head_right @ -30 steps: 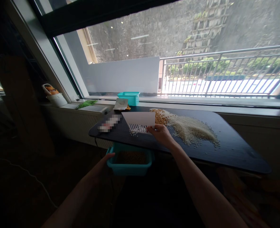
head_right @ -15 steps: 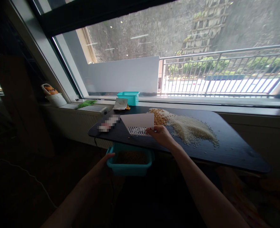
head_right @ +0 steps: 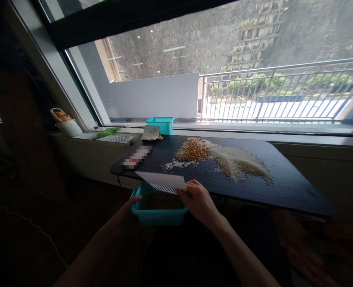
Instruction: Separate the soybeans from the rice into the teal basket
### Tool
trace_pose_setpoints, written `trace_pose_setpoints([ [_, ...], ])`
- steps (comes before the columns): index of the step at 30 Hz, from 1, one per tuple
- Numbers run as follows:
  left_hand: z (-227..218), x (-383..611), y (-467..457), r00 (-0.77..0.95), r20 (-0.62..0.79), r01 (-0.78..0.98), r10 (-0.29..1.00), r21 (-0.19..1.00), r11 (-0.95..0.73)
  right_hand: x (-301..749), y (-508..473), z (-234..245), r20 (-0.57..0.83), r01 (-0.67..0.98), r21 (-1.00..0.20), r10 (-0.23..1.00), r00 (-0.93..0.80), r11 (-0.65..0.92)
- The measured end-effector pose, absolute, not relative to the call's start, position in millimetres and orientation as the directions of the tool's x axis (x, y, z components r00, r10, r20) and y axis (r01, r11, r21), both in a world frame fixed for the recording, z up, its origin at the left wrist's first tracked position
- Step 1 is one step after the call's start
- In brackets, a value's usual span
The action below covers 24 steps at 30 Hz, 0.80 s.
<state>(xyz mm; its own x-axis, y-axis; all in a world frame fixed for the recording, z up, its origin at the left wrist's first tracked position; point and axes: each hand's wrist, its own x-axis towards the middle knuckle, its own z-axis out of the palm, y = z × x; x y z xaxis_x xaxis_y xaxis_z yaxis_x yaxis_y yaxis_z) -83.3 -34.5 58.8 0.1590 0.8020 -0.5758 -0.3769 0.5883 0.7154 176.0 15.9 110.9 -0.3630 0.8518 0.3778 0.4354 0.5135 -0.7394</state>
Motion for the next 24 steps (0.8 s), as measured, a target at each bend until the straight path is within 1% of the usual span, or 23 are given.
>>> trace_pose_setpoints([
  [2,60,-80,-38,0.156,-0.582,-0.380,0.798,0.710,0.593,183,-1,113,0.379,0.444,-0.716,0.834,-0.401,0.539],
  [4,61,-74,-41,0.162,-0.593,-0.379,0.789,0.701,0.604,194,-13,115,0.379,0.417,-0.743,0.842,-0.383,0.524],
  [5,61,-71,-42,0.179,-0.594,-0.380,0.784,0.693,0.613,201,-16,115,0.386,0.393,-0.772,0.859,-0.335,0.500],
  [7,59,-62,-41,0.234,-0.587,-0.380,0.775,0.679,0.628,219,-16,117,0.400,0.341,-0.838,0.904,-0.149,0.427],
  [9,56,-53,-38,0.280,-0.584,-0.363,0.762,0.670,0.647,239,-9,121,0.358,0.289,-0.900,0.931,0.066,0.326],
  [10,54,-48,-37,0.295,-0.585,-0.351,0.756,0.669,0.655,248,-3,124,0.306,0.269,-0.925,0.946,0.107,0.268],
  [13,50,-35,-32,0.318,-0.577,-0.338,0.753,0.673,0.658,260,17,136,0.146,0.215,-0.967,0.989,0.034,0.135],
  [15,49,-30,-31,0.305,-0.576,-0.338,0.759,0.679,0.651,249,28,141,0.114,0.137,-0.985,0.993,0.043,0.107],
  [17,47,-28,-31,0.270,-0.584,-0.339,0.765,0.686,0.643,224,37,140,0.138,0.047,-0.990,0.987,0.079,0.134],
  [18,47,-28,-31,0.256,-0.594,-0.339,0.763,0.684,0.646,208,40,137,0.147,0.027,-0.989,0.986,0.079,0.145],
  [21,44,-33,-32,0.268,-0.616,-0.356,0.740,0.651,0.671,154,48,122,0.138,0.020,-0.990,0.990,0.024,0.138],
  [23,41,-37,-33,0.301,-0.615,-0.391,0.729,0.617,0.683,124,51,111,0.175,0.068,-0.982,0.985,-0.005,0.175],
  [24,40,-39,-33,0.314,-0.610,-0.413,0.728,0.602,0.683,112,52,107,0.212,0.149,-0.966,0.977,-0.001,0.210],
])
